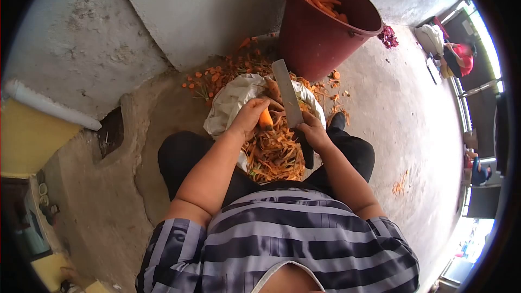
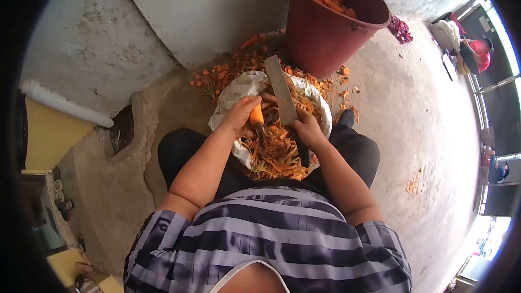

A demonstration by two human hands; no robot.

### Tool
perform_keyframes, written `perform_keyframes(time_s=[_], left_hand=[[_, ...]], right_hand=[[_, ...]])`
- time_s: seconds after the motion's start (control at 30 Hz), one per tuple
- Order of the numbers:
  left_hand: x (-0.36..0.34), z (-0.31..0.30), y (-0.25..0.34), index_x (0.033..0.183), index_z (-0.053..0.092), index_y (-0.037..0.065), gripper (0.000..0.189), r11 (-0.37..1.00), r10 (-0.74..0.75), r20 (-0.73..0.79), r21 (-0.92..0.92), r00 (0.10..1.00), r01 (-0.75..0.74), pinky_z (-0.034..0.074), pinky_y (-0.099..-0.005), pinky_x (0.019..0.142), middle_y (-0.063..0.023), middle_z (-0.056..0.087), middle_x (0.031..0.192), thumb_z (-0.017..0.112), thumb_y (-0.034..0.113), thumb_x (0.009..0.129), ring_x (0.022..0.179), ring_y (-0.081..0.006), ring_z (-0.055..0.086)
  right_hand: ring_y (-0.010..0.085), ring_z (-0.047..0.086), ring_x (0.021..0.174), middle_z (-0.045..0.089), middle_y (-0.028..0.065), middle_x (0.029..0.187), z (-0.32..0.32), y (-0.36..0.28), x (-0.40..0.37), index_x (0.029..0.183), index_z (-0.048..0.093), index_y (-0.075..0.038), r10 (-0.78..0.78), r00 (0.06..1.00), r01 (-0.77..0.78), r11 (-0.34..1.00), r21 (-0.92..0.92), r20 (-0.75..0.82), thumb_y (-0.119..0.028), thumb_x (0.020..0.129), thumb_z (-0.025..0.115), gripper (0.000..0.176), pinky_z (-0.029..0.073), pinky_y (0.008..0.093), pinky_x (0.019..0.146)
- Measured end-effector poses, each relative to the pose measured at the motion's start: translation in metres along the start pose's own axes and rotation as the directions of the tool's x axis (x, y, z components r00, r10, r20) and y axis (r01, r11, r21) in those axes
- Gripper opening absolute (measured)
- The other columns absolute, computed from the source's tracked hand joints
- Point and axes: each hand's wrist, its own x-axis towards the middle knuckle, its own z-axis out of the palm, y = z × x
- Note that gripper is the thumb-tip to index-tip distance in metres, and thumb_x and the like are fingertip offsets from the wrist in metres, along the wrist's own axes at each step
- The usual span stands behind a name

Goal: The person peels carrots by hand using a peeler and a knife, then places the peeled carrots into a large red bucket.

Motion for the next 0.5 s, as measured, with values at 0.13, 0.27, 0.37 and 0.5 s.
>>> perform_keyframes(time_s=[0.13,0.27,0.37,0.5], left_hand=[[0.028,0.001,-0.022,0.095,0.050,0.008,0.015,0.879,-0.116,0.262,-0.422,0.958,0.222,0.050,-0.0318,0.053,-0.0072,0.057,0.080,0.047,0.021,0.086,0.065,-0.0171,0.057],[0.020,0.020,-0.010,0.093,0.053,0.007,0.017,0.898,-0.114,0.229,-0.394,0.967,0.198,0.050,-0.0310,0.055,-0.0065,0.058,0.082,0.050,0.020,0.082,0.067,-0.0171,0.058],[0.035,0.018,-0.021,0.093,0.055,0.006,0.020,0.916,-0.149,0.156,-0.351,0.977,0.196,0.050,-0.0300,0.059,-0.0059,0.058,0.083,0.051,0.020,0.079,0.071,-0.0170,0.059],[0.041,0.020,-0.025,0.097,0.055,0.005,0.023,0.933,-0.128,0.122,-0.322,0.984,0.162,0.050,-0.0299,0.062,-0.0062,0.058,0.086,0.051,0.020,0.079,0.073,-0.0169,0.060]], right_hand=[[0.0155,0.057,0.062,0.057,0.0095,0.068,0.021,-0.040,-0.021,0.096,0.053,0.003,-0.200,0.979,0.164,0.899,-0.407,-0.046,-0.023,0.070,0.070,0.040,0.046,0.0299,0.058],[0.0213,0.060,0.067,0.060,0.0141,0.071,0.030,-0.059,-0.023,0.084,0.055,0.002,-0.286,0.954,0.181,0.780,-0.599,-0.085,-0.027,0.053,0.081,0.050,0.046,0.0330,0.061],[0.0242,0.061,0.067,0.061,0.0146,0.072,0.029,-0.073,-0.020,0.084,0.055,0.002,-0.281,0.952,0.155,0.780,-0.606,-0.118,-0.029,0.049,0.082,0.054,0.047,0.0326,0.062],[0.0256,0.061,0.067,0.061,0.0142,0.072,0.025,-0.065,-0.010,0.087,0.055,0.001,-0.247,0.966,0.136,0.748,-0.650,-0.082,-0.034,0.047,0.082,0.060,0.048,0.0334,0.064]])
